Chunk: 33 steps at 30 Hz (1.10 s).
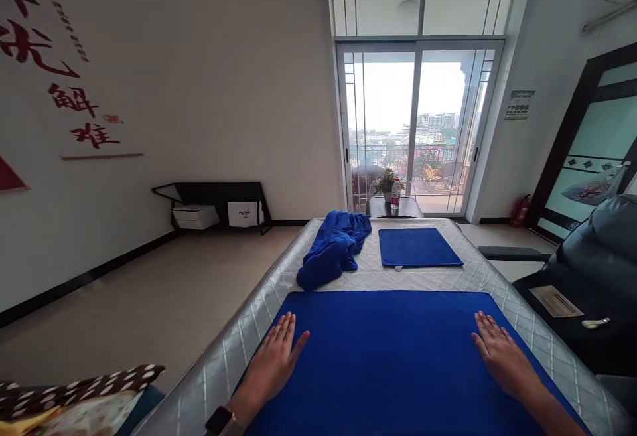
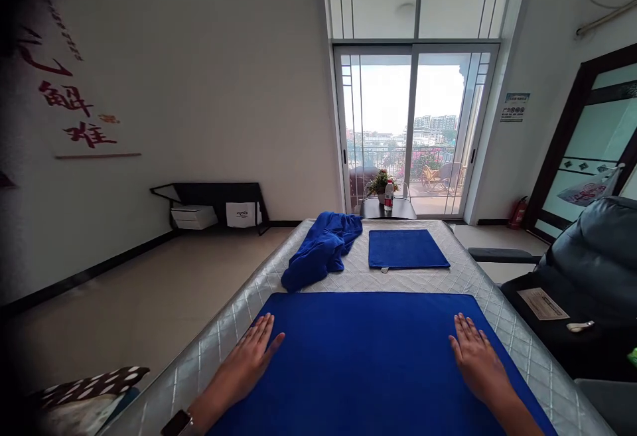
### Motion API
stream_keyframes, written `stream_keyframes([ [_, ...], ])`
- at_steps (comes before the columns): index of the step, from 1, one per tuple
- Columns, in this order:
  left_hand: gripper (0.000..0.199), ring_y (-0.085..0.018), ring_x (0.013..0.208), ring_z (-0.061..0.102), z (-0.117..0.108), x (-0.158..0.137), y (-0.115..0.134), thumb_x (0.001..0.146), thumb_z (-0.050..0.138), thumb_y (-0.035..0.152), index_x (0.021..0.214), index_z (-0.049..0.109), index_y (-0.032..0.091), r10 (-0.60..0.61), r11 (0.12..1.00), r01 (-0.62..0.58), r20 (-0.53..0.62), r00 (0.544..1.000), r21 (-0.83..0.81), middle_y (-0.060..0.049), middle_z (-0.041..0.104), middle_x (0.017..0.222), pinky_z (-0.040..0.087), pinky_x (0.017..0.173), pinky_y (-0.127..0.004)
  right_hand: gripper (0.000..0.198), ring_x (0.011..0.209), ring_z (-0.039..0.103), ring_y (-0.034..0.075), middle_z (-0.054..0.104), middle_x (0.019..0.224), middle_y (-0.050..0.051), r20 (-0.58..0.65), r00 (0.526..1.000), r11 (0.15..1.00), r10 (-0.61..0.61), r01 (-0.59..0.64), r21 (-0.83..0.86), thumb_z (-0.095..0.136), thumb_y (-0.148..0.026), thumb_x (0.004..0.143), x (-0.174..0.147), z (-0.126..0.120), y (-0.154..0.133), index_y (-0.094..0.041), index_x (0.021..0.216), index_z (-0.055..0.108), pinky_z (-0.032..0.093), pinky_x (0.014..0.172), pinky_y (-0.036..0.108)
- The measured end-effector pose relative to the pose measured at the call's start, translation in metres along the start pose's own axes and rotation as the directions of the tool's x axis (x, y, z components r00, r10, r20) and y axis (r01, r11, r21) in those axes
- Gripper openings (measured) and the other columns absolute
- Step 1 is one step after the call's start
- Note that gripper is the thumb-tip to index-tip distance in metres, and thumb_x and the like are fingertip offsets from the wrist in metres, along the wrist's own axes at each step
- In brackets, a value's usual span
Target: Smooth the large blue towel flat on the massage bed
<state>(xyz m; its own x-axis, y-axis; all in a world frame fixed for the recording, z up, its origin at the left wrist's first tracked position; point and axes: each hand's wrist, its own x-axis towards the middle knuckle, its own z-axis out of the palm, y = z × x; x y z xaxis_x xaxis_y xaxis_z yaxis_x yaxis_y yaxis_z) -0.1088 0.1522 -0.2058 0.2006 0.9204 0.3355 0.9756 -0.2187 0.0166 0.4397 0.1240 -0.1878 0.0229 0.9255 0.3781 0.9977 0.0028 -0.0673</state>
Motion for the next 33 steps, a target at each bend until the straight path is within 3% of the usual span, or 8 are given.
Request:
stream_keyframes([
  [3,0.071,-0.026,0.146,0.027,-0.015,0.043,0.077,0.100,0.020,0.058,0.153,0.029,0.012,0.110,0.984,-0.088,0.135,0.985,-0.156,-0.014,0.030,0.158,0.027,0.118,-0.046,0.063,0.147,0.020,0.020,0.030,0.158,0.006,0.193,0.979,0.995,-0.060,0.044,0.086,0.015,-0.042,0.098,0.031,-0.003,-0.067,-0.014,0.151,0.033,0.020,0.120,0.043],
  [6,0.073,-0.024,0.147,0.025,-0.021,0.081,0.150,0.100,0.016,0.059,0.150,0.034,0.009,0.245,0.948,-0.206,0.143,0.959,-0.242,-0.014,0.032,0.157,0.026,0.119,-0.044,0.064,0.148,0.014,0.019,0.023,0.160,0.007,0.311,0.926,0.968,-0.216,0.162,0.190,0.015,-0.045,0.099,0.059,-0.006,-0.134,-0.012,0.154,0.026,0.014,0.121,0.041],
  [8,0.069,-0.023,0.147,0.025,-0.015,0.100,0.183,0.102,0.013,0.055,0.150,0.036,0.010,0.304,0.926,-0.266,0.110,0.946,-0.269,-0.013,0.035,0.156,0.025,0.120,-0.043,0.063,0.148,0.014,0.019,0.023,0.160,0.009,0.334,0.905,0.958,-0.264,0.206,0.197,0.016,-0.040,0.099,0.072,-0.004,-0.164,-0.010,0.154,0.024,0.013,0.121,0.040],
  [11,0.062,-0.021,0.147,0.024,0.002,0.116,0.204,0.103,0.015,0.047,0.149,0.036,0.011,0.331,0.913,-0.291,0.102,0.938,-0.286,-0.012,0.035,0.156,0.024,0.121,-0.044,0.061,0.149,0.012,0.020,0.022,0.160,0.010,0.342,0.890,0.950,-0.301,0.249,0.188,0.016,-0.033,0.098,0.079,0.007,-0.183,-0.008,0.153,0.024,0.010,0.121,0.040],
  [17,0.060,-0.023,0.148,0.019,0.025,0.122,0.202,0.103,0.018,0.043,0.152,0.030,0.010,0.304,0.919,-0.253,0.133,0.943,-0.302,-0.013,0.031,0.158,0.022,0.121,-0.047,0.062,0.149,0.007,0.020,0.016,0.161,0.009,0.316,0.885,0.935,-0.341,0.286,0.208,0.011,-0.038,0.100,0.079,0.035,-0.175,-0.010,0.154,0.018,0.009,0.121,0.042],
  [27,0.064,-0.023,0.148,0.020,0.017,0.121,0.202,0.103,0.016,0.047,0.152,0.030,0.008,0.277,0.931,-0.223,0.161,0.947,-0.290,-0.014,0.030,0.158,0.022,0.121,-0.045,0.064,0.149,0.010,0.020,0.019,0.161,0.010,0.323,0.899,0.947,-0.297,0.232,0.224,0.013,-0.040,0.099,0.083,0.034,-0.173,-0.009,0.154,0.020,0.009,0.121,0.041],
  [30,0.069,-0.023,0.148,0.019,0.013,0.118,0.174,0.102,0.014,0.053,0.152,0.029,0.009,0.259,0.938,-0.199,0.188,0.947,-0.284,-0.014,0.029,0.158,0.023,0.120,-0.046,0.066,0.149,0.010,0.019,0.019,0.161,0.008,0.348,0.910,0.967,-0.227,0.166,0.196,0.012,-0.045,0.099,0.082,0.031,-0.146,-0.010,0.154,0.020,0.009,0.121,0.042],
  [33,0.073,-0.022,0.148,0.019,0.005,0.111,0.117,0.100,0.014,0.059,0.152,0.029,0.010,0.222,0.950,-0.156,0.232,0.947,-0.272,-0.013,0.026,0.159,0.021,0.120,-0.044,0.067,0.149,0.011,0.019,0.019,0.161,0.007,0.336,0.932,0.987,-0.138,0.099,0.130,0.013,-0.047,0.098,0.080,0.033,-0.082,-0.011,0.154,0.021,0.010,0.121,0.042],
])
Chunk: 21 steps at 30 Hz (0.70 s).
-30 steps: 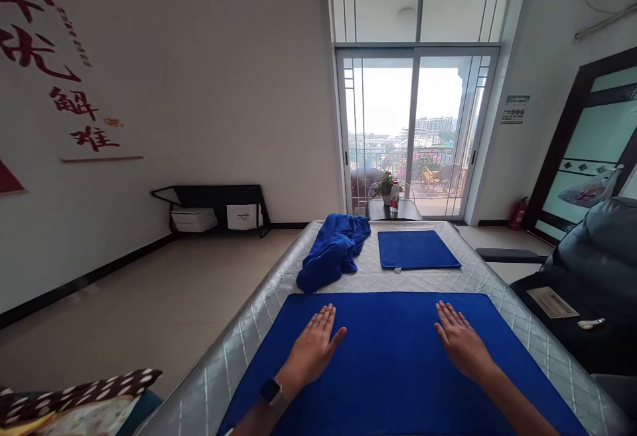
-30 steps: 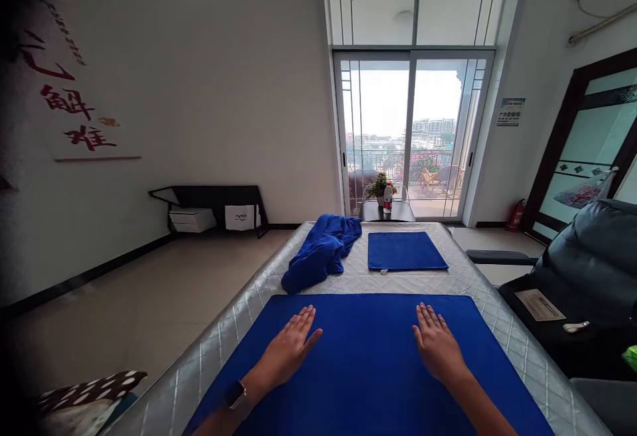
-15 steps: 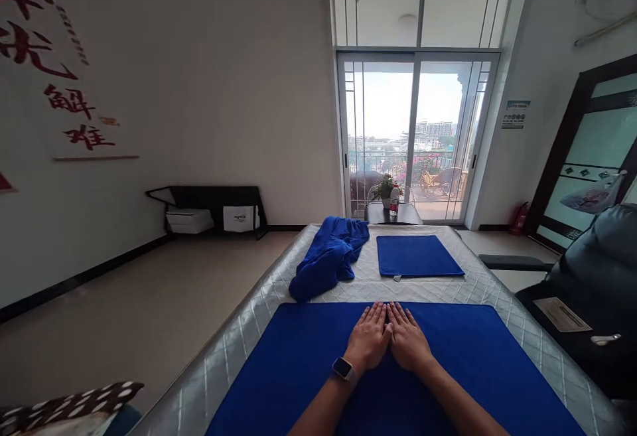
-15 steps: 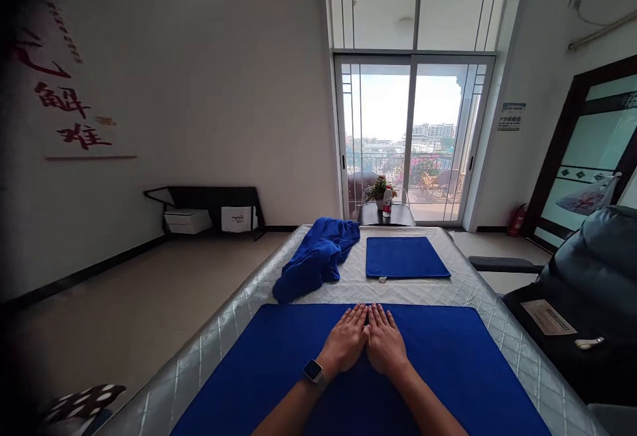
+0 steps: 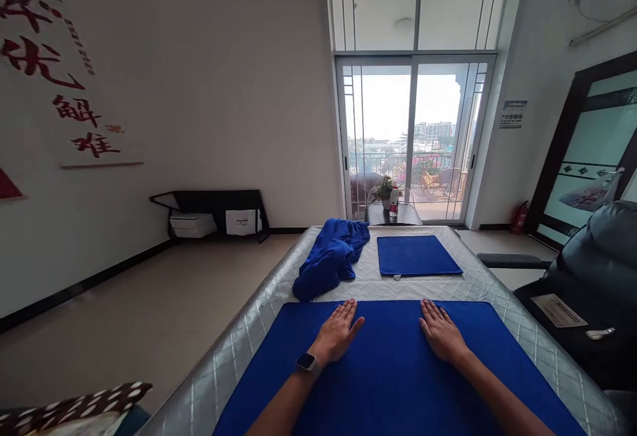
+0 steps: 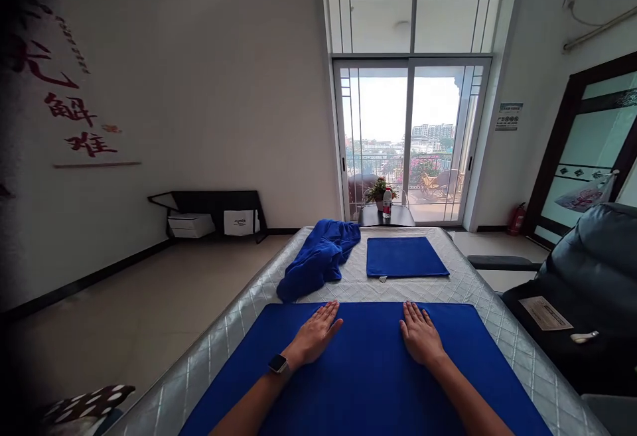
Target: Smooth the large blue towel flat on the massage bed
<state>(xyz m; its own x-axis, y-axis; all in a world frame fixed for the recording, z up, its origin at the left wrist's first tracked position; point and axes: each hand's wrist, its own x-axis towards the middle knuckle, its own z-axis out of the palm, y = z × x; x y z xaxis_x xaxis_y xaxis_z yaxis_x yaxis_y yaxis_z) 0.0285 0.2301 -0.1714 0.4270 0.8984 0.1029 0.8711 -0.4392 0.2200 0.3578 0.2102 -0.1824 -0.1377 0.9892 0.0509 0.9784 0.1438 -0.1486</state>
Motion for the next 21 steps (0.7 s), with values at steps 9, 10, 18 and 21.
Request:
stream_keyframes([
  [9,0.073,-0.027,0.148,0.019,-0.024,-0.053,-0.138,0.101,0.016,0.057,0.152,0.025,0.005,-0.243,0.970,0.244,-0.008,0.970,0.005,-0.014,0.023,0.160,0.015,0.121,-0.047,0.066,0.147,0.021,0.023,0.025,0.159,0.011,-0.123,0.988,0.994,0.089,-0.095,-0.047,0.013,-0.042,0.098,-0.026,0.012,0.179,-0.006,0.152,0.028,0.025,0.119,0.048],
  [10,0.072,-0.027,0.148,0.019,-0.022,-0.053,-0.141,0.101,0.017,0.056,0.152,0.026,0.006,-0.240,0.971,0.240,-0.014,0.971,0.005,-0.014,0.023,0.160,0.016,0.121,-0.047,0.066,0.146,0.021,0.023,0.025,0.159,0.011,-0.120,0.989,0.995,0.082,-0.089,-0.052,0.015,-0.044,0.099,-0.026,0.014,0.182,-0.008,0.152,0.028,0.024,0.119,0.049],
  [18,0.072,-0.025,0.147,0.024,-0.024,-0.058,-0.152,0.099,0.025,0.059,0.153,0.027,0.011,-0.316,0.947,0.320,-0.083,0.945,0.038,-0.011,0.029,0.159,0.023,0.119,-0.046,0.065,0.146,0.024,0.024,0.031,0.157,0.012,-0.175,0.983,0.993,0.063,-0.079,-0.091,0.019,-0.043,0.097,-0.021,0.028,0.195,-0.009,0.150,0.034,0.027,0.118,0.049],
  [21,0.075,-0.026,0.147,0.021,-0.027,-0.061,-0.159,0.099,0.019,0.059,0.154,0.022,0.007,-0.340,0.939,0.342,-0.067,0.938,0.025,-0.012,0.023,0.160,0.022,0.119,-0.045,0.066,0.146,0.024,0.024,0.031,0.157,0.013,-0.187,0.980,0.991,0.061,-0.081,-0.105,0.017,-0.042,0.096,-0.020,0.032,0.200,-0.007,0.150,0.034,0.027,0.118,0.048],
])
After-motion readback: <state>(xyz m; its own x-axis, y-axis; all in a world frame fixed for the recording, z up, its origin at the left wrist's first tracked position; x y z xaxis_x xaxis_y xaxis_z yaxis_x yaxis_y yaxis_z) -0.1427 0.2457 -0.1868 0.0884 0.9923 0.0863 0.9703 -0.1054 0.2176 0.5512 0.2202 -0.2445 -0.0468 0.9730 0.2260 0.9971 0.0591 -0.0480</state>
